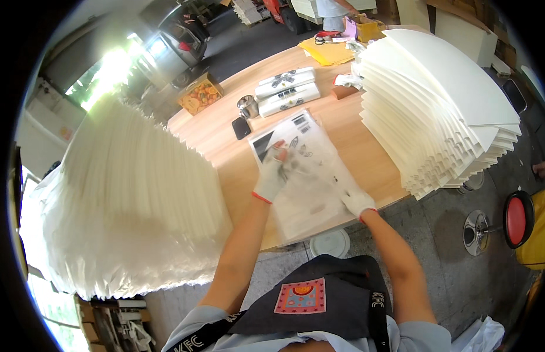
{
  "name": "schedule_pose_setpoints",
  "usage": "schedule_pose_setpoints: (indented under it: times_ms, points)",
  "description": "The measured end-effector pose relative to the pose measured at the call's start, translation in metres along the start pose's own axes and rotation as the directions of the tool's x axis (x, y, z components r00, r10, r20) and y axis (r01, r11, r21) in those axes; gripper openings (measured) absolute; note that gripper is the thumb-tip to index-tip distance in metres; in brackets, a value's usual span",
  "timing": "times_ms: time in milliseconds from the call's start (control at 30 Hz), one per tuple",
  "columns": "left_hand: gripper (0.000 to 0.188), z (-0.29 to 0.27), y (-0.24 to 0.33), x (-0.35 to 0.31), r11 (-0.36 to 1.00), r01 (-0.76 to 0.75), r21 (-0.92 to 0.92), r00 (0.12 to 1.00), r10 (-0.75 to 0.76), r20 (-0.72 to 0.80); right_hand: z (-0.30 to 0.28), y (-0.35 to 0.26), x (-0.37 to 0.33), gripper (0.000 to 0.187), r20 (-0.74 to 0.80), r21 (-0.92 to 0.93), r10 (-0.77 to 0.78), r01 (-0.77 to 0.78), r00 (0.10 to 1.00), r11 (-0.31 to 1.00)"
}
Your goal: The person repeatedly picks up stacks of white paper sheets from a table and places them into a clear plastic packaging sleeve. The person aligns the sheets and slides them into the sleeve, then places the filled sleeve onto a growing stack of packaged items on the table.
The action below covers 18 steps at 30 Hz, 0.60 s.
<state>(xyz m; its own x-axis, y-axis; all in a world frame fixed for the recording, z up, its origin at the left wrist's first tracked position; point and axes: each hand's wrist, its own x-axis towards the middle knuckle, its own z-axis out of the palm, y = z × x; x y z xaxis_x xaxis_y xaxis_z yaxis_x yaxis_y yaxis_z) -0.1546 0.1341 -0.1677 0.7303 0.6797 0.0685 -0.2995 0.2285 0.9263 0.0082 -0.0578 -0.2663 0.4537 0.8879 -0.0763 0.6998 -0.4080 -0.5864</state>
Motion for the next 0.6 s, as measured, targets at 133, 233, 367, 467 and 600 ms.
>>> schedule_pose_setpoints:
  times_ms: [133,233,367,467,600]
  points:
    - [0.024,0.016,0.040,-0.023,0.969,0.147,0.197,0.987,-0.156,0.032,-0.088,-0.075,-0.038,0.052,0.547,0.234,0.265,-0.449,0.794,0.862]
    - [0.023,0.059,0.048,-0.034,0.857,0.168,0.487,0.966,-0.241,0.090,-0.069,-0.086,-0.015,0.041,0.155,0.626,-0.104,-0.017,0.982,0.779]
    - [0.028,0.163,0.066,-0.084,0.535,-0.551,0.640,0.814,0.175,0.554,-0.044,-0.089,0.023,0.035,-0.275,0.249,-0.261,0.331,0.925,0.910]
    - [0.021,0.194,0.084,-0.113,0.657,-0.141,0.741,0.770,-0.397,0.499,-0.037,-0.079,0.018,0.032,-0.277,-0.043,-0.447,0.454,0.850,0.890]
    - [0.019,0.157,0.023,-0.077,0.453,-0.576,0.680,0.813,0.230,0.535,-0.067,-0.055,-0.012,0.027,-0.147,-0.276,-0.729,0.680,0.669,0.680]
